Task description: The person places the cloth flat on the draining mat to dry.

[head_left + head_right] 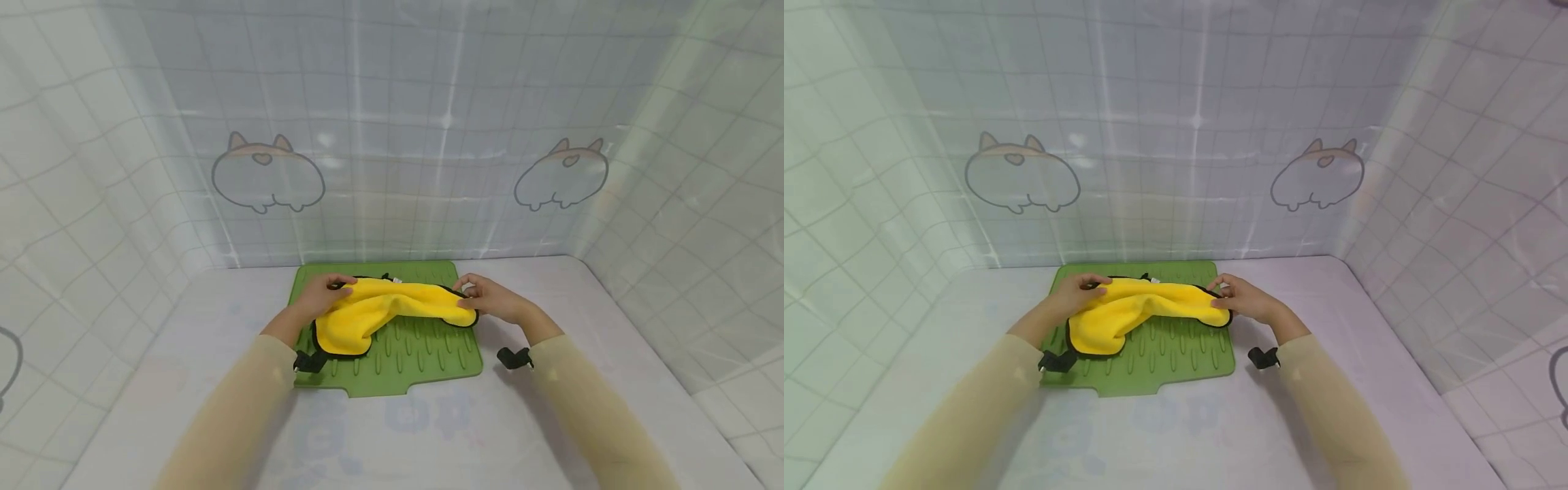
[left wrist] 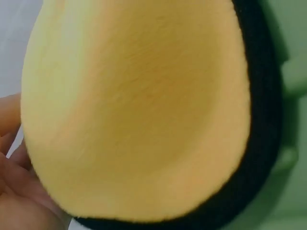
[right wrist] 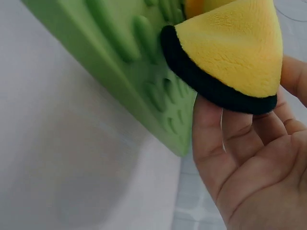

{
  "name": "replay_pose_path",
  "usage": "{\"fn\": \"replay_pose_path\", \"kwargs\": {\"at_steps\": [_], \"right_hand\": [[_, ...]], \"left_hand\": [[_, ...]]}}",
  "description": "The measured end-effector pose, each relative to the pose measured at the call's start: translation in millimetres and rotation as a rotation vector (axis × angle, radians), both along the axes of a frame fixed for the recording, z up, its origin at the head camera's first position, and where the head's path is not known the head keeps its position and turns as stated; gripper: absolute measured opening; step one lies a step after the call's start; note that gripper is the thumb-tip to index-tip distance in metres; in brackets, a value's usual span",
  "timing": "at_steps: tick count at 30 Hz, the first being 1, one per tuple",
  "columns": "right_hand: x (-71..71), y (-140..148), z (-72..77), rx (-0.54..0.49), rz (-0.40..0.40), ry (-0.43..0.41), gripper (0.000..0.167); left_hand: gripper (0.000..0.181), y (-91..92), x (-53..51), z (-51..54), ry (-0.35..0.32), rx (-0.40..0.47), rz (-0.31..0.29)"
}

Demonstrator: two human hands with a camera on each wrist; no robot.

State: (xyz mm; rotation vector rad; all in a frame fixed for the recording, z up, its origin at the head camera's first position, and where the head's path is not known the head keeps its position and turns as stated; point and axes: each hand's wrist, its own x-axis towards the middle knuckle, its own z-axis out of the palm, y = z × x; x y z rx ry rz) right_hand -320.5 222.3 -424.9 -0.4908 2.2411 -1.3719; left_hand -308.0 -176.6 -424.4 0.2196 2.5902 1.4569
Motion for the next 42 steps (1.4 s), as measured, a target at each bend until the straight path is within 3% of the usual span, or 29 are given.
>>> {"fn": "replay_pose_path", "kwargs": {"at_steps": [7, 14, 17, 21, 24, 29, 35, 38, 42], "right_hand": [[-3.2, 0.7, 32.3, 0.017, 0.06, 0.038, 0.035], [0.0, -4.2, 81.4, 0.171, 0.115, 0.101, 0.037], [-4.7, -5.1, 98.2, 0.168, 0.123, 0.124, 0.035], [-14.4, -10.8, 112.4, 0.09, 0.112, 0.162, 0.032], [-23.4, -22.5, 108.4, 0.064, 0.047, 0.226, 0.031], [-38.7, -50.1, 77.7, 0.097, -0.091, 0.34, 0.028], [-50.1, -77.2, 47.4, 0.101, -0.205, 0.379, 0.025], [-56.5, -83.9, 35.4, 0.094, -0.241, 0.389, 0.024], [-61.1, -86.7, 21.0, 0.1, -0.257, 0.38, 0.022]], "left_hand": [[0.034, -17.6, 11.4, 13.9, 0.073, 0.026, -0.026], [0.038, -34.1, 32.6, 31.3, 0.156, 0.056, -0.072], [0.041, -39.3, 38.4, 39.4, 0.154, 0.107, -0.072], [0.045, -43.1, 39.6, 44.5, 0.162, 0.152, -0.038], [0.044, -43.8, 36.5, 39.2, 0.197, 0.093, 0.004], [0.046, -45.3, 31.6, 20.3, 0.262, -0.102, 0.045], [0.049, -51.1, 30.0, 6.2, 0.327, -0.201, 0.09], [0.05, -54.1, 28.9, 1.6, 0.327, -0.23, 0.109], [0.052, -57.7, 28.2, -6.6, 0.276, -0.275, 0.103]]}}
